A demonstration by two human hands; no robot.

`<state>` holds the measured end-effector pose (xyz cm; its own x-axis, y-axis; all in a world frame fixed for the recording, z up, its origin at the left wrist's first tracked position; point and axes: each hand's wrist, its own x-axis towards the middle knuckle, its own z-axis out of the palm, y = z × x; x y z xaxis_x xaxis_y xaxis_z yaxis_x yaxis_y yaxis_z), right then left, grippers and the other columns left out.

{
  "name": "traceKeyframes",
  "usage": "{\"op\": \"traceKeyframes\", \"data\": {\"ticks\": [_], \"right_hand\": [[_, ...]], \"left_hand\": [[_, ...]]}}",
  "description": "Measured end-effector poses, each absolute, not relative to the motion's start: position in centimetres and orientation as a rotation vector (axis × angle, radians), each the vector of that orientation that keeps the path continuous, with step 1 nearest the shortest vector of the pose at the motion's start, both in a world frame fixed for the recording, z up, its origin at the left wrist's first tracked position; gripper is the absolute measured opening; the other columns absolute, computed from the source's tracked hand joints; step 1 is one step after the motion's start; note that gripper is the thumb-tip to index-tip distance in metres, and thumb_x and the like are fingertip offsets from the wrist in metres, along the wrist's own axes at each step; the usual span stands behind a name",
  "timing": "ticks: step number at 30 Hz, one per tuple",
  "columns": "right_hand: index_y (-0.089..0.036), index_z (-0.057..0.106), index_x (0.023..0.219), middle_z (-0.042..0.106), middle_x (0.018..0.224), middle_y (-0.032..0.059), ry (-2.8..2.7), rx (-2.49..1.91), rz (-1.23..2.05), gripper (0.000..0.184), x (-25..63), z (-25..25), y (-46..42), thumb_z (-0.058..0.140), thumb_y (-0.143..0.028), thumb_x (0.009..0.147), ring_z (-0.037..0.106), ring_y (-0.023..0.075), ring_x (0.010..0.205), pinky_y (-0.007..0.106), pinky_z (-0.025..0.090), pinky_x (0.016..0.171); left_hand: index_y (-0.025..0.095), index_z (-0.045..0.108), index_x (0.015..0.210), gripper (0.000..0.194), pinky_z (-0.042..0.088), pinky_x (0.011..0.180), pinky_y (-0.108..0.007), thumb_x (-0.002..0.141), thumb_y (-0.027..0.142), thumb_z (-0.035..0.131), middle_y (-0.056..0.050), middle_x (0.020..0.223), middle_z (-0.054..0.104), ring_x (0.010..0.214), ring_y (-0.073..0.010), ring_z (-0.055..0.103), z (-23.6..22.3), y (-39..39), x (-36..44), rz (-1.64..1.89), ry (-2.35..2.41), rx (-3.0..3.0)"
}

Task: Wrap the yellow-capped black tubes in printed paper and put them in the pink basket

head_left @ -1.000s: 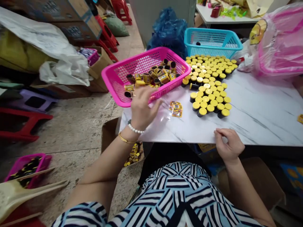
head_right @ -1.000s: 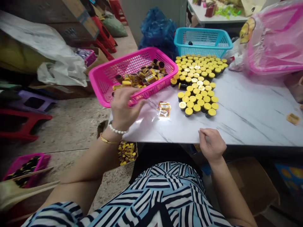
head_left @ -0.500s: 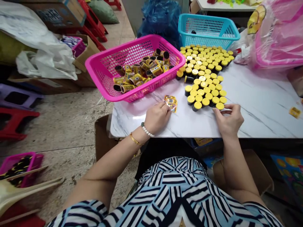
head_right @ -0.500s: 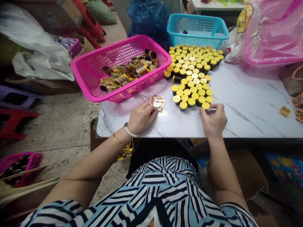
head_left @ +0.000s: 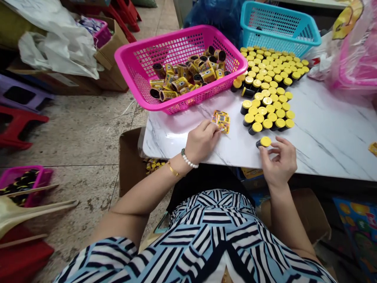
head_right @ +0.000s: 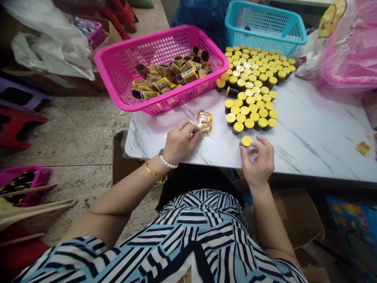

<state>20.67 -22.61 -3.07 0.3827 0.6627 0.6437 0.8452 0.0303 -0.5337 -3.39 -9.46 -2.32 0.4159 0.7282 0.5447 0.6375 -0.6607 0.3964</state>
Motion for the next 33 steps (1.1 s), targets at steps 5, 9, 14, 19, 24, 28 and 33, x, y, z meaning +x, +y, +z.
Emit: {"op": "traceKeyframes", "data": {"ticks": [5, 9, 14, 19, 24, 28, 33], "right_hand": [[-0.021, 0.075, 0.106, 0.074, 0.099, 0.0087, -1.311, -1.52, 0.237, 0.018, 17.7, -1.7, -24.8, 0.069, -0.036, 0.098, 0.071, 0.0197, 0.084, 0.032, 0.059, 0.07], [-0.02, 0.076, 0.096, 0.075, 0.091, 0.0046, -1.237, -1.471, 0.77, 0.025, 15.4, -1.6, -24.4, 0.069, -0.044, 0.098, 0.069, 0.0162, 0.076, 0.029, 0.058, 0.069], [-0.019, 0.066, 0.074, 0.064, 0.073, -0.0005, -1.107, -1.484, 0.528, 0.033, 14.9, -2.1, -24.1, 0.067, -0.039, 0.101, 0.058, 0.0133, 0.068, 0.028, 0.052, 0.067], [-0.021, 0.068, 0.08, 0.069, 0.079, 0.0019, -1.259, -1.474, 0.399, 0.028, 14.2, -2.1, -24.4, 0.063, -0.035, 0.103, 0.064, 0.016, 0.073, 0.032, 0.054, 0.071], [-0.022, 0.069, 0.082, 0.069, 0.077, 0.0016, -1.322, -1.459, 0.326, 0.025, 13.7, -2.0, -24.3, 0.063, -0.032, 0.103, 0.063, 0.0153, 0.07, 0.032, 0.054, 0.068], [-0.023, 0.069, 0.086, 0.069, 0.078, 0.0023, -1.41, -1.427, 0.242, 0.017, 13.5, -2.1, -24.3, 0.065, -0.028, 0.102, 0.063, 0.0164, 0.071, 0.034, 0.054, 0.068], [-0.024, 0.072, 0.1, 0.075, 0.092, 0.005, -1.536, -1.402, 0.285, 0.003, 13.5, -2.5, -23.9, 0.069, -0.025, 0.099, 0.069, 0.0189, 0.085, 0.034, 0.057, 0.072]], "left_hand": [[0.019, 0.073, 0.114, 0.019, 0.054, 0.069, -0.028, 0.095, 0.017, 0.071, -0.009, 0.095, 0.076, 0.081, -0.0183, 0.069, -1.9, -15.0, -4.3, 1.389, 0.888, 2.653], [0.023, 0.073, 0.119, 0.028, 0.055, 0.065, -0.029, 0.093, 0.011, 0.071, -0.008, 0.097, 0.08, 0.076, -0.0176, 0.071, -2.4, -18.0, -3.7, 1.362, 0.553, 2.7], [0.021, 0.076, 0.107, 0.013, 0.055, 0.065, -0.025, 0.095, 0.018, 0.073, -0.005, 0.086, 0.077, 0.071, -0.0136, 0.068, -0.9, -19.5, -3.2, 1.353, 0.821, 2.204], [0.02, 0.081, 0.1, 0.009, 0.047, 0.057, -0.023, 0.097, 0.021, 0.073, -0.001, 0.072, 0.069, 0.061, -0.0099, 0.058, 0.6, -19.9, -3.1, 1.314, 0.962, 1.862], [0.02, 0.082, 0.105, 0.013, 0.046, 0.058, -0.023, 0.092, 0.018, 0.079, 0.0, 0.071, 0.068, 0.061, -0.0093, 0.057, 0.2, -19.9, -2.5, 1.343, 0.943, 1.834], [0.021, 0.083, 0.096, 0.009, 0.046, 0.055, -0.023, 0.088, 0.025, 0.084, 0.0, 0.07, 0.067, 0.059, -0.0097, 0.056, -0.3, -19.7, -2.2, 1.328, 0.998, 1.813], [0.023, 0.083, 0.084, 0.008, 0.05, 0.056, -0.024, 0.082, 0.028, 0.089, -0.003, 0.081, 0.071, 0.069, -0.0123, 0.062, -0.4, -19.3, -2.4, 1.405, 1.085, 1.691]]}}
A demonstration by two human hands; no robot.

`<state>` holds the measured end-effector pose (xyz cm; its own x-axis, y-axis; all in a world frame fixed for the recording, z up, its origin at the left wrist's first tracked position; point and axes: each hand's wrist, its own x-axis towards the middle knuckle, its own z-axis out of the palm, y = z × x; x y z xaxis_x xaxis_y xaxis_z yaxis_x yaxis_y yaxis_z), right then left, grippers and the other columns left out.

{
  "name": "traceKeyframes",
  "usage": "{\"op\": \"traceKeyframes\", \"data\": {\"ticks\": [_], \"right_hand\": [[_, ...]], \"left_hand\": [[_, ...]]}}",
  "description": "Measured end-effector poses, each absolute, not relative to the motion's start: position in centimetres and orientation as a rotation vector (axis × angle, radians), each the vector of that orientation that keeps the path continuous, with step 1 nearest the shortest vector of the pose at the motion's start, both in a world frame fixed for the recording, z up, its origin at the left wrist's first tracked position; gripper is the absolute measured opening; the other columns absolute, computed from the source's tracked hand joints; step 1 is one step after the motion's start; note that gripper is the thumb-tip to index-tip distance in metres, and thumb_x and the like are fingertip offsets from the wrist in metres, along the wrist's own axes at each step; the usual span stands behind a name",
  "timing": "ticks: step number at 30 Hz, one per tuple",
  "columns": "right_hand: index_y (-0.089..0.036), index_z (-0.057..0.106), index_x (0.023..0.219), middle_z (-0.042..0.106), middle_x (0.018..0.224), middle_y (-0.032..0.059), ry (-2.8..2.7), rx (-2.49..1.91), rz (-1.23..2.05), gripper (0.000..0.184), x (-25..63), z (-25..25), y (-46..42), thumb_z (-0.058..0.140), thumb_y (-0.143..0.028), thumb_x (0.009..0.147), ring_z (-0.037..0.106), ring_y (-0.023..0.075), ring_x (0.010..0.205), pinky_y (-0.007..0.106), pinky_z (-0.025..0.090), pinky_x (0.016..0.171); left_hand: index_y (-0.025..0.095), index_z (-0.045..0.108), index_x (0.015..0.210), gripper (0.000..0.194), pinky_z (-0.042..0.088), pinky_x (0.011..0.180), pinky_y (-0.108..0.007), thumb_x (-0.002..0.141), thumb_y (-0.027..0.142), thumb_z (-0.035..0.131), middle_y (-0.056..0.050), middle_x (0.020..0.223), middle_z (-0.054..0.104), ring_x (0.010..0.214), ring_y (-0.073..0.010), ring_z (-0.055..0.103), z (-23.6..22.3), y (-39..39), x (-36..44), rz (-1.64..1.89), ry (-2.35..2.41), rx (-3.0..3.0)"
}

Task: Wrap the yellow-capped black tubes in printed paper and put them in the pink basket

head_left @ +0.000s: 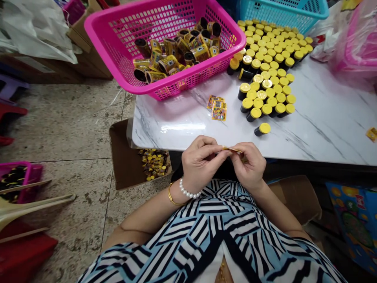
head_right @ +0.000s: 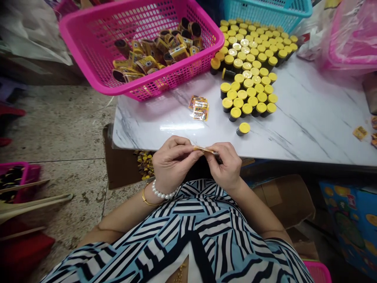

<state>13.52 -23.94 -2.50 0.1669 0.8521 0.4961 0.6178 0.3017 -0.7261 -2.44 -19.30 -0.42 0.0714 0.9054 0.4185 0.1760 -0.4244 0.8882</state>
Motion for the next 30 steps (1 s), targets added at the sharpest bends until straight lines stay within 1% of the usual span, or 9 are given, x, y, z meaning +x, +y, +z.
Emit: {"op": "traceKeyframes", "data": {"ticks": [4, 7, 8, 12, 14, 17, 21, 25, 30], "right_hand": [[-0.023, 0.066, 0.088, 0.067, 0.076, 0.0009, -1.622, -1.387, 0.242, 0.011, 13.4, -2.5, -23.8, 0.068, -0.021, 0.099, 0.063, 0.0163, 0.073, 0.033, 0.054, 0.07], [-0.023, 0.067, 0.09, 0.068, 0.078, 0.0014, -1.651, -1.393, 0.235, 0.01, 14.2, -2.0, -23.6, 0.068, -0.024, 0.099, 0.064, 0.0169, 0.074, 0.034, 0.055, 0.072], [-0.024, 0.069, 0.096, 0.071, 0.085, 0.0033, -1.645, -1.411, 0.2, 0.004, 14.9, -1.7, -23.5, 0.07, -0.027, 0.098, 0.067, 0.0189, 0.081, 0.035, 0.057, 0.076], [-0.022, 0.066, 0.128, 0.066, 0.134, 0.017, -1.563, -1.66, -0.109, 0.046, 18.9, -1.3, -22.0, 0.08, -0.041, 0.089, 0.06, 0.036, 0.13, 0.051, 0.057, 0.101], [-0.021, 0.067, 0.126, 0.067, 0.131, 0.0168, -1.567, -1.788, -0.137, 0.042, 20.6, -1.6, -21.2, 0.077, -0.039, 0.09, 0.062, 0.0358, 0.128, 0.055, 0.054, 0.107], [-0.021, 0.069, 0.119, 0.075, 0.112, 0.01, -1.399, -1.784, 0.07, 0.029, 21.4, -2.1, -20.9, 0.072, -0.032, 0.092, 0.072, 0.0264, 0.105, 0.049, 0.06, 0.1], [-0.024, 0.066, 0.125, 0.078, 0.116, 0.0079, -1.061, -1.377, 0.642, 0.041, 20.3, -1.7, -21.9, 0.08, -0.037, 0.088, 0.077, 0.0229, 0.101, 0.04, 0.067, 0.086], [-0.026, 0.075, 0.109, 0.081, 0.107, 0.0051, -0.872, -1.084, 0.974, 0.038, 18.8, -0.7, -22.7, 0.089, -0.045, 0.08, 0.079, 0.0223, 0.098, 0.039, 0.068, 0.09], [-0.027, 0.078, 0.111, 0.082, 0.107, 0.0045, -0.909, -1.076, 1.072, 0.034, 17.4, -0.5, -23.0, 0.088, -0.043, 0.083, 0.079, 0.0217, 0.098, 0.039, 0.066, 0.094]], "left_hand": [[0.021, 0.084, 0.088, 0.007, 0.052, 0.056, -0.024, 0.085, 0.027, 0.085, -0.005, 0.083, 0.077, 0.064, -0.0116, 0.064, -0.1, -19.0, -2.8, 1.214, 1.036, 1.477], [0.019, 0.084, 0.09, 0.015, 0.043, 0.044, -0.021, 0.084, 0.032, 0.086, -0.003, 0.075, 0.076, 0.048, -0.0073, 0.054, -0.2, -18.5, -3.2, 0.971, 1.028, 1.231], [0.018, 0.083, 0.089, 0.018, 0.039, 0.04, -0.02, 0.084, 0.035, 0.086, -0.003, 0.072, 0.075, 0.044, -0.0063, 0.051, -0.3, -18.3, -3.3, 0.909, 1.019, 1.154], [0.016, 0.081, 0.087, 0.024, 0.031, 0.035, -0.018, 0.079, 0.037, 0.089, -0.003, 0.072, 0.075, 0.039, -0.0041, 0.047, -0.7, -17.0, -3.6, 0.784, 0.963, 0.889], [0.015, 0.08, 0.084, 0.026, 0.029, 0.035, -0.017, 0.075, 0.036, 0.091, -0.003, 0.069, 0.073, 0.039, -0.0039, 0.047, -0.7, -16.4, -3.6, 0.724, 0.921, 0.77], [0.013, 0.076, 0.077, 0.029, 0.024, 0.035, -0.014, 0.071, 0.035, 0.094, 0.0, 0.058, 0.064, 0.04, -0.0037, 0.046, -0.4, -15.6, -3.5, 0.64, 0.856, 0.621], [0.01, 0.074, 0.076, 0.032, 0.025, 0.034, -0.012, 0.067, 0.031, 0.096, -0.002, 0.067, 0.069, 0.041, -0.0003, 0.042, 0.2, -15.1, -3.3, 0.629, 0.804, 0.516], [0.008, 0.075, 0.079, 0.031, 0.028, 0.036, -0.01, 0.068, 0.028, 0.096, -0.004, 0.076, 0.073, 0.042, 0.0019, 0.042, 0.6, -15.0, -2.9, 0.642, 0.798, 0.492], [0.007, 0.077, 0.083, 0.033, 0.026, 0.036, -0.011, 0.068, 0.03, 0.096, -0.006, 0.081, 0.075, 0.044, 0.0013, 0.044, 0.4, -14.9, -2.5, 0.625, 0.775, 0.497]]}}
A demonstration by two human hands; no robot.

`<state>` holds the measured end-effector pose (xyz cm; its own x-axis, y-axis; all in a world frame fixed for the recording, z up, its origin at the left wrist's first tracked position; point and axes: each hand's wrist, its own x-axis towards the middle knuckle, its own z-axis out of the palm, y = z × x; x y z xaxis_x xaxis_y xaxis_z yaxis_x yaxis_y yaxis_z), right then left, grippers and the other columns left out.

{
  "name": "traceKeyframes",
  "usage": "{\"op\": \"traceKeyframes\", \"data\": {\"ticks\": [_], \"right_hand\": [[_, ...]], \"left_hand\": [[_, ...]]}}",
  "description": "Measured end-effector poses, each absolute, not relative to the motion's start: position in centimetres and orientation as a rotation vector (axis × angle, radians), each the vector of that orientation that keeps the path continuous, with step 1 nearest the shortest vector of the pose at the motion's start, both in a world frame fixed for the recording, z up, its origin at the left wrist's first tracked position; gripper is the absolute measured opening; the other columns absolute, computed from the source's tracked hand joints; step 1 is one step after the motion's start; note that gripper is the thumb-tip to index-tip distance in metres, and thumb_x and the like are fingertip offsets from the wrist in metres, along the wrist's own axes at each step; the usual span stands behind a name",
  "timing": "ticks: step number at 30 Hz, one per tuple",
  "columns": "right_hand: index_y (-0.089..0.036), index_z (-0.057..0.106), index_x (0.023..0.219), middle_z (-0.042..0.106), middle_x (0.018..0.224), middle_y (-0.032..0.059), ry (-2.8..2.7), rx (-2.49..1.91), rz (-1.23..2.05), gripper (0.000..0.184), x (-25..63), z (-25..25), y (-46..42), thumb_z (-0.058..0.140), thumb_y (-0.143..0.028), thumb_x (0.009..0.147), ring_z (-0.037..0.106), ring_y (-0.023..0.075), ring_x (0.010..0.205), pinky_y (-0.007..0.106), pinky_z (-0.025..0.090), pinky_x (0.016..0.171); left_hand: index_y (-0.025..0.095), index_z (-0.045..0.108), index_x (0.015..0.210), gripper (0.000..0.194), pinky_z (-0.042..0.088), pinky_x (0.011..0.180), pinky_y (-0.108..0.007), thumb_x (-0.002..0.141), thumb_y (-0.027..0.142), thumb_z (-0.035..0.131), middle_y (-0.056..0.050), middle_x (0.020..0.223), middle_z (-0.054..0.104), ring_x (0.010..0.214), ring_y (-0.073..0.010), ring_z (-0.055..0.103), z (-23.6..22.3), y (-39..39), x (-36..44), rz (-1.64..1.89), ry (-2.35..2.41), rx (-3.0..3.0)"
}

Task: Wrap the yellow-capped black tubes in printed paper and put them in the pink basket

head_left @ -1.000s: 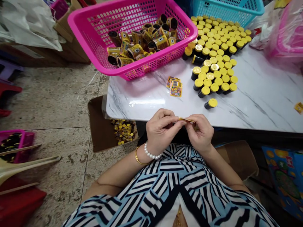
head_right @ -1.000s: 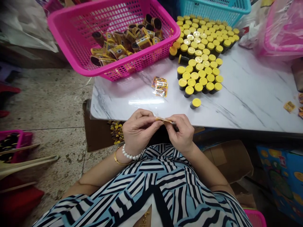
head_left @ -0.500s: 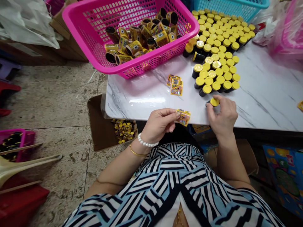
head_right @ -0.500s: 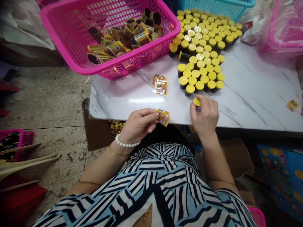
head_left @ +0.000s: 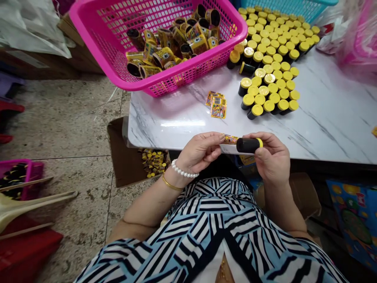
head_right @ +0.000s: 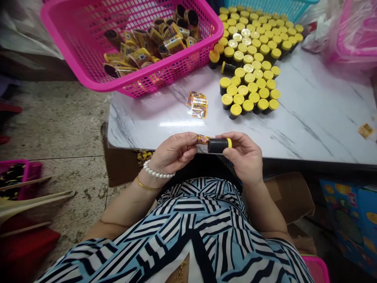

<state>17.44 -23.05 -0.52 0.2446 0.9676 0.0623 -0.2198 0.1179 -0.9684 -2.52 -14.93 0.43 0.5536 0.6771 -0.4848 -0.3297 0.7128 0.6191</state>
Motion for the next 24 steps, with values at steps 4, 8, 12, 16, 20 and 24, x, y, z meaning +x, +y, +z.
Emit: {"op": "traceKeyframes", "data": {"ticks": [4, 8, 12, 16, 20, 24], "right_hand": [[-0.026, 0.08, 0.104, 0.079, 0.118, 0.0047, -0.978, -1.183, 1.006, 0.022, 17.8, -0.4, -23.0, 0.086, -0.037, 0.086, 0.076, 0.0219, 0.112, 0.039, 0.063, 0.104], [-0.023, 0.08, 0.102, 0.08, 0.122, 0.007, -1.018, -1.23, 1.177, 0.022, 18.5, 0.1, -22.8, 0.085, -0.038, 0.086, 0.077, 0.0226, 0.111, 0.04, 0.065, 0.101], [-0.022, 0.074, 0.101, 0.084, 0.102, 0.0044, -0.918, -1.231, 1.255, 0.024, 17.9, 0.6, -22.8, 0.083, -0.041, 0.089, 0.082, 0.0209, 0.091, 0.038, 0.071, 0.084], [-0.025, 0.067, 0.105, 0.084, 0.098, 0.0015, -0.939, -1.251, 1.04, 0.024, 16.0, 0.7, -23.4, 0.082, -0.037, 0.091, 0.083, 0.0189, 0.087, 0.034, 0.071, 0.081], [-0.026, 0.066, 0.115, 0.082, 0.112, 0.0035, -1.054, -1.269, 0.764, 0.028, 15.0, 0.3, -24.4, 0.081, -0.027, 0.091, 0.082, 0.0177, 0.099, 0.031, 0.068, 0.092], [-0.026, 0.066, 0.12, 0.081, 0.119, 0.0048, -1.166, -1.292, 0.769, 0.032, 15.5, -0.3, -24.8, 0.08, -0.025, 0.091, 0.081, 0.0186, 0.101, 0.032, 0.068, 0.093]], "left_hand": [[0.007, 0.077, 0.086, 0.034, 0.022, 0.037, -0.012, 0.07, 0.03, 0.095, -0.006, 0.081, 0.074, 0.043, 0.0015, 0.04, 0.1, -15.0, -2.5, 0.641, 0.754, 0.497], [0.008, 0.075, 0.084, 0.036, 0.023, 0.039, -0.013, 0.071, 0.034, 0.096, -0.004, 0.072, 0.069, 0.045, -0.0004, 0.042, 0.0, -15.2, -2.3, 0.634, 0.781, 0.542], [0.01, 0.074, 0.082, 0.04, 0.025, 0.04, -0.013, 0.071, 0.041, 0.096, 0.002, 0.06, 0.058, 0.044, -0.0017, 0.041, -0.2, -15.5, -2.0, 0.641, 0.778, 0.608], [0.011, 0.072, 0.082, 0.038, 0.025, 0.041, -0.014, 0.075, 0.042, 0.094, 0.003, 0.059, 0.054, 0.044, -0.0025, 0.042, -0.5, -15.6, -2.1, 0.64, 0.75, 0.624], [0.01, 0.071, 0.084, 0.037, 0.019, 0.04, -0.014, 0.074, 0.037, 0.094, 0.002, 0.063, 0.057, 0.045, -0.0018, 0.04, -0.5, -15.0, -2.4, 0.6, 0.716, 0.55], [0.01, 0.07, 0.086, 0.035, 0.016, 0.038, -0.014, 0.075, 0.034, 0.093, 0.0, 0.064, 0.06, 0.045, -0.0027, 0.042, -0.5, -14.8, -2.5, 0.593, 0.725, 0.546]]}}
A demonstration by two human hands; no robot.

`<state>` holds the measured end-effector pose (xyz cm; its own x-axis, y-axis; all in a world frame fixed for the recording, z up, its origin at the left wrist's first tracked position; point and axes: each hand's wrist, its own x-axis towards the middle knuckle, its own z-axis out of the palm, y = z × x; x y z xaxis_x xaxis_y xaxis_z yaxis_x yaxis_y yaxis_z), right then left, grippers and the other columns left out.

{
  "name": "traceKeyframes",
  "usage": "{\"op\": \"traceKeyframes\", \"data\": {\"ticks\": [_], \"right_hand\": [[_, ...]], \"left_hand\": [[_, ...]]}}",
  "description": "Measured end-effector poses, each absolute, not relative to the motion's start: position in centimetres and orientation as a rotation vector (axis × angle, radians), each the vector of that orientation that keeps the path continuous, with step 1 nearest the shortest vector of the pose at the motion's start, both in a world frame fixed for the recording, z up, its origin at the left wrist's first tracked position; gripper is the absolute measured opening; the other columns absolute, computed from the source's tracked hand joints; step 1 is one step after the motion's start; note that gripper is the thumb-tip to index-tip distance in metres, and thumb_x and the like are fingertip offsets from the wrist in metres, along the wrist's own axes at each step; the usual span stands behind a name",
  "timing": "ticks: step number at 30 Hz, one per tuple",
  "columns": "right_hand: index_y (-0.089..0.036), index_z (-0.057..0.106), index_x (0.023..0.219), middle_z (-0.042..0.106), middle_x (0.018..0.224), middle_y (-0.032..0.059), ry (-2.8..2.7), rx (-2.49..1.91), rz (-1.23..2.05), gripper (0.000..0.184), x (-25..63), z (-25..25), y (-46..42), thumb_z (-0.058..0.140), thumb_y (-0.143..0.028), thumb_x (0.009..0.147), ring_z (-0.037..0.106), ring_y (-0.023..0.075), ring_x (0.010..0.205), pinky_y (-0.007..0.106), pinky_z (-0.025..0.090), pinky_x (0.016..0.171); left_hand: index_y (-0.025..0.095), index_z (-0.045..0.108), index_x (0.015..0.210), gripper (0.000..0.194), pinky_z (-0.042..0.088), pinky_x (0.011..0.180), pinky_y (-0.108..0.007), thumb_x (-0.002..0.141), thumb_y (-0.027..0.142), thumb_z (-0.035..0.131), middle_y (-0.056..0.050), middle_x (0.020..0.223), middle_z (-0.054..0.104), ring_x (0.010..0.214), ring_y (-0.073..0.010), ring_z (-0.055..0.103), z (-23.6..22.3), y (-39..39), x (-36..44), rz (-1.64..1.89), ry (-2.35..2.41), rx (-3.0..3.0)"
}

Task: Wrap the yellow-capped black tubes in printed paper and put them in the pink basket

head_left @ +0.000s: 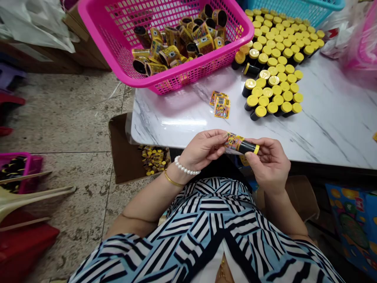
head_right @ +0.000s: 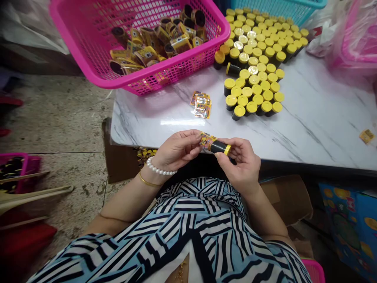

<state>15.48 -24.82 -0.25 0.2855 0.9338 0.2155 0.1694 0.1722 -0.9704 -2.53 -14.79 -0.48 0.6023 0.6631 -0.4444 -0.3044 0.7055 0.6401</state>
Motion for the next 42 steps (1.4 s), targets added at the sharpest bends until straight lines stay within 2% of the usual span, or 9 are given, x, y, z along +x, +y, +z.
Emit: {"op": "traceKeyframes", "data": {"ticks": [5, 10, 12, 16, 21, 26, 30, 37, 42], "right_hand": [[-0.027, 0.069, 0.12, 0.077, 0.115, 0.0038, -1.291, -1.277, 0.672, 0.038, 16.1, -0.6, -24.6, 0.085, -0.022, 0.085, 0.078, 0.0195, 0.102, 0.033, 0.069, 0.088], [-0.029, 0.074, 0.119, 0.073, 0.113, 0.0061, -1.47, -1.208, 0.484, 0.045, 16.8, -0.1, -24.0, 0.091, -0.024, 0.078, 0.073, 0.0243, 0.106, 0.04, 0.068, 0.083], [-0.031, 0.075, 0.12, 0.071, 0.115, 0.0062, -1.546, -1.217, 0.446, 0.044, 17.0, 0.2, -23.7, 0.091, -0.024, 0.079, 0.071, 0.0238, 0.104, 0.041, 0.067, 0.085], [-0.032, 0.076, 0.123, 0.069, 0.115, 0.0065, -1.659, -1.247, 0.46, 0.04, 17.1, 0.3, -23.2, 0.086, -0.026, 0.084, 0.07, 0.0231, 0.104, 0.042, 0.066, 0.09], [-0.031, 0.07, 0.132, 0.075, 0.116, 0.0069, -1.626, -1.271, 0.491, 0.048, 17.1, -0.6, -23.4, 0.084, -0.025, 0.086, 0.074, 0.0243, 0.1, 0.043, 0.067, 0.088], [-0.032, 0.072, 0.126, 0.08, 0.111, 0.0054, -1.759, -1.179, 0.237, 0.045, 17.7, -0.8, -23.0, 0.085, -0.019, 0.084, 0.076, 0.0256, 0.1, 0.044, 0.066, 0.088], [-0.032, 0.073, 0.127, 0.08, 0.113, 0.0063, -1.838, -1.122, 0.177, 0.052, 18.1, -0.8, -23.1, 0.087, -0.013, 0.08, 0.076, 0.0244, 0.099, 0.042, 0.066, 0.085], [-0.025, 0.075, 0.103, 0.077, 0.094, 0.0014, -1.216, -1.28, 0.821, 0.031, 16.4, -1.9, -22.8, 0.092, -0.033, 0.079, 0.076, 0.0173, 0.082, 0.032, 0.067, 0.076], [-0.029, 0.072, 0.13, 0.074, 0.118, 0.0054, -1.263, -1.145, 1.042, 0.045, 17.9, -1.8, -21.7, 0.084, -0.036, 0.088, 0.076, 0.0163, 0.087, 0.033, 0.068, 0.079]], "left_hand": [[0.011, 0.073, 0.089, 0.036, 0.023, 0.04, -0.014, 0.078, 0.041, 0.091, 0.0, 0.067, 0.061, 0.048, -0.0036, 0.045, -0.6, -15.6, -2.5, 0.648, 0.769, 0.641], [0.022, 0.073, 0.12, 0.054, 0.057, 0.075, -0.021, 0.072, 0.027, 0.096, -0.008, 0.127, 0.07, 0.093, -0.0136, 0.068, -0.2, -15.5, -3.0, 0.877, 0.708, 0.928], [0.019, 0.073, 0.118, 0.053, 0.059, 0.084, -0.026, 0.071, 0.025, 0.097, -0.009, 0.118, 0.073, 0.096, -0.0158, 0.069, -0.1, -15.2, -3.1, 0.748, 0.594, 1.019], [0.014, 0.072, 0.104, 0.038, 0.057, 0.067, -0.022, 0.077, 0.031, 0.093, -0.003, 0.085, 0.072, 0.07, -0.0105, 0.064, -0.2, -15.0, -2.8, 0.572, 0.587, 1.007], [0.012, 0.073, 0.098, 0.043, 0.053, 0.056, -0.02, 0.071, 0.037, 0.096, -0.002, 0.081, 0.071, 0.063, -0.0096, 0.061, -0.1, -15.1, -2.5, 0.545, 0.668, 0.987], [0.012, 0.073, 0.112, 0.047, 0.055, 0.058, -0.022, 0.08, 0.043, 0.09, -0.007, 0.088, 0.075, 0.064, -0.0117, 0.066, 0.2, -14.4, -3.1, 0.485, 0.617, 0.983], [0.011, 0.075, 0.107, 0.04, 0.059, 0.064, -0.024, 0.08, 0.036, 0.091, -0.009, 0.089, 0.077, 0.071, -0.0142, 0.069, 0.6, -14.4, -3.5, 0.481, 0.634, 0.999], [0.012, 0.08, 0.105, 0.031, 0.051, 0.06, -0.019, 0.081, 0.031, 0.088, -0.005, 0.083, 0.073, 0.064, -0.0097, 0.062, 1.8, -14.2, -2.8, 0.619, 0.726, 1.254], [0.012, 0.074, 0.104, 0.038, 0.05, 0.049, -0.02, 0.087, 0.044, 0.084, -0.005, 0.07, 0.07, 0.054, -0.0126, 0.063, 1.6, -12.4, -2.4, 0.472, 0.668, 1.174]]}}
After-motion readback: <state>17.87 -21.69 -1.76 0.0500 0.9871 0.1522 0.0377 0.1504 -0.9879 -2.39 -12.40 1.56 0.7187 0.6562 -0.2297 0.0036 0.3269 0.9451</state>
